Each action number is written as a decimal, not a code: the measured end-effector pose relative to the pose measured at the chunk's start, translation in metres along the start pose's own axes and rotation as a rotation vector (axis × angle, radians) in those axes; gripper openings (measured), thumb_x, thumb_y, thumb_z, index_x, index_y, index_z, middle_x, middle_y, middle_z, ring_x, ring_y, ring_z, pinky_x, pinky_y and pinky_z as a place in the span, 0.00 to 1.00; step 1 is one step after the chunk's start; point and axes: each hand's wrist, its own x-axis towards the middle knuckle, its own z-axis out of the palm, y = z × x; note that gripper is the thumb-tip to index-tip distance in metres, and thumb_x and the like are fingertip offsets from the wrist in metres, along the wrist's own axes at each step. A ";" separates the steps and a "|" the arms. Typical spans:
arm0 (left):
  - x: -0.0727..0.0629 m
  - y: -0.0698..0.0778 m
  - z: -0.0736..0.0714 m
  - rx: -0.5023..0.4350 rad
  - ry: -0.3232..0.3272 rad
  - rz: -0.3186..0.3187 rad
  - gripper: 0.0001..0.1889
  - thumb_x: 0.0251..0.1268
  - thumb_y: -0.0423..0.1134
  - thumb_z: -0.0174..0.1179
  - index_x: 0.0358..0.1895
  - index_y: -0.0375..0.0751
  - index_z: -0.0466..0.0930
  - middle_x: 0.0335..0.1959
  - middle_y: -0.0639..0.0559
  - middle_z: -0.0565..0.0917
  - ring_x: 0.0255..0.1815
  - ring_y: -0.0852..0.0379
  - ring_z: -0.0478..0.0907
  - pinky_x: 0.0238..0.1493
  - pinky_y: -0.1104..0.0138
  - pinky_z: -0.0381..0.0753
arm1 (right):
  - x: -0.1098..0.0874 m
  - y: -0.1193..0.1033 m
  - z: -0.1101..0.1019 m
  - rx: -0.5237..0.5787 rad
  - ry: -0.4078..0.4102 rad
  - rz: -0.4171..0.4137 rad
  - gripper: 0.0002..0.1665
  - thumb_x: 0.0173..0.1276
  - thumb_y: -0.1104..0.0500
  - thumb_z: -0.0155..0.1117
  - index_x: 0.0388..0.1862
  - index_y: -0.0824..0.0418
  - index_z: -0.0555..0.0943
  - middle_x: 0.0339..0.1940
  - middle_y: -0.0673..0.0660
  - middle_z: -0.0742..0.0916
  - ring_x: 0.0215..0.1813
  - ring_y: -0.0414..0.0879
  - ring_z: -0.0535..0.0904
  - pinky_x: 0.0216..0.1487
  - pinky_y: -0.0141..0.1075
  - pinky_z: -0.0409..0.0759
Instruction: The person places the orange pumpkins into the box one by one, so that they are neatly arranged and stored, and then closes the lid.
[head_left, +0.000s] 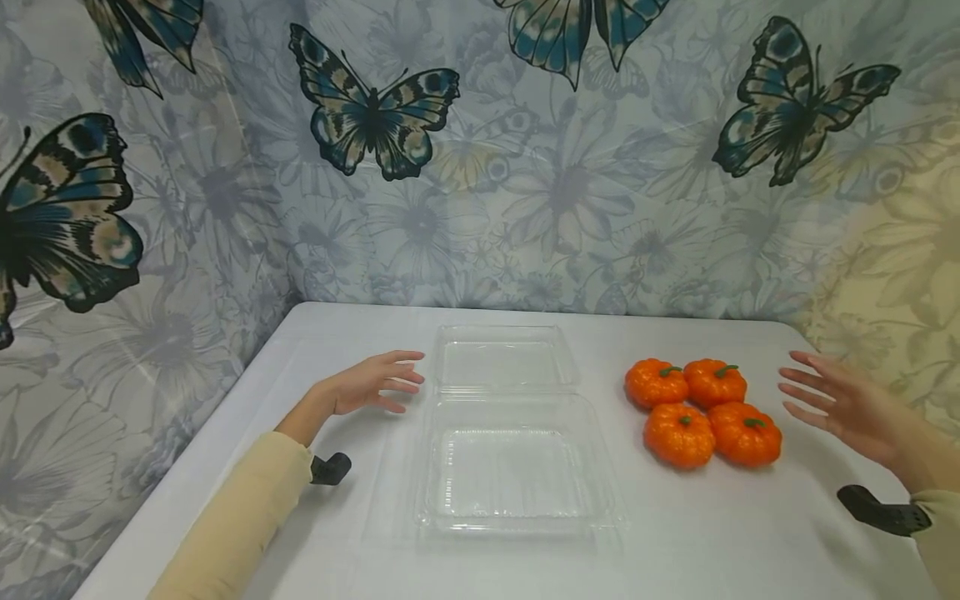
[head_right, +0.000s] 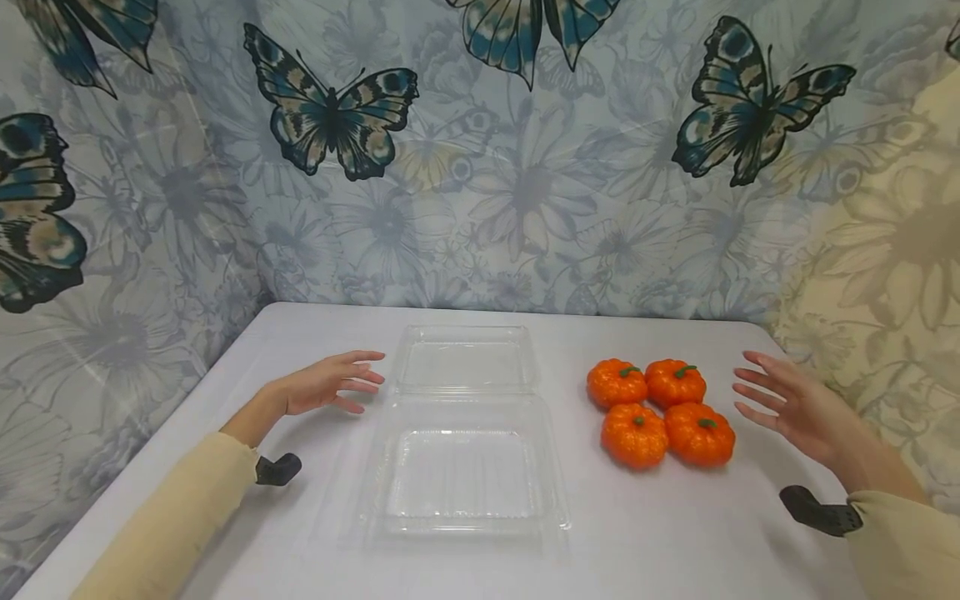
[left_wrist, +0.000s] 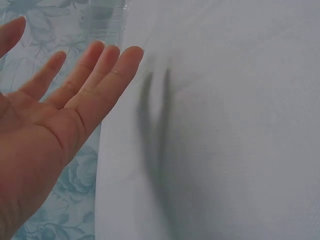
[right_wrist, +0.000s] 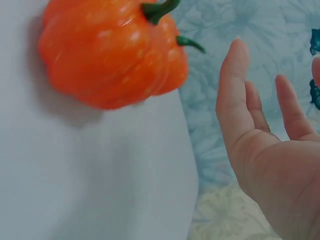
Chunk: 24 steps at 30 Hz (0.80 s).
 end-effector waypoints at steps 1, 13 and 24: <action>0.000 -0.002 0.001 0.000 -0.002 -0.002 0.30 0.74 0.43 0.48 0.75 0.42 0.51 0.64 0.35 0.67 0.65 0.42 0.65 0.53 0.51 0.75 | -0.002 0.001 -0.003 -0.004 -0.017 0.015 0.29 0.80 0.58 0.26 0.57 0.54 0.79 0.52 0.54 0.83 0.53 0.51 0.80 0.52 0.45 0.77; 0.000 -0.011 0.021 0.048 -0.104 0.056 0.32 0.73 0.42 0.51 0.75 0.44 0.50 0.62 0.39 0.70 0.64 0.42 0.65 0.54 0.52 0.74 | -0.012 0.018 -0.016 -0.490 0.219 0.191 0.23 0.80 0.55 0.36 0.49 0.33 0.79 0.46 0.35 0.80 0.47 0.36 0.79 0.45 0.40 0.80; 0.009 -0.017 0.040 0.003 -0.156 0.099 0.30 0.74 0.42 0.49 0.75 0.41 0.52 0.66 0.40 0.69 0.66 0.44 0.64 0.57 0.51 0.71 | -0.006 0.030 -0.014 -0.582 0.154 0.348 0.23 0.80 0.58 0.39 0.48 0.30 0.77 0.46 0.30 0.76 0.47 0.35 0.77 0.49 0.44 0.78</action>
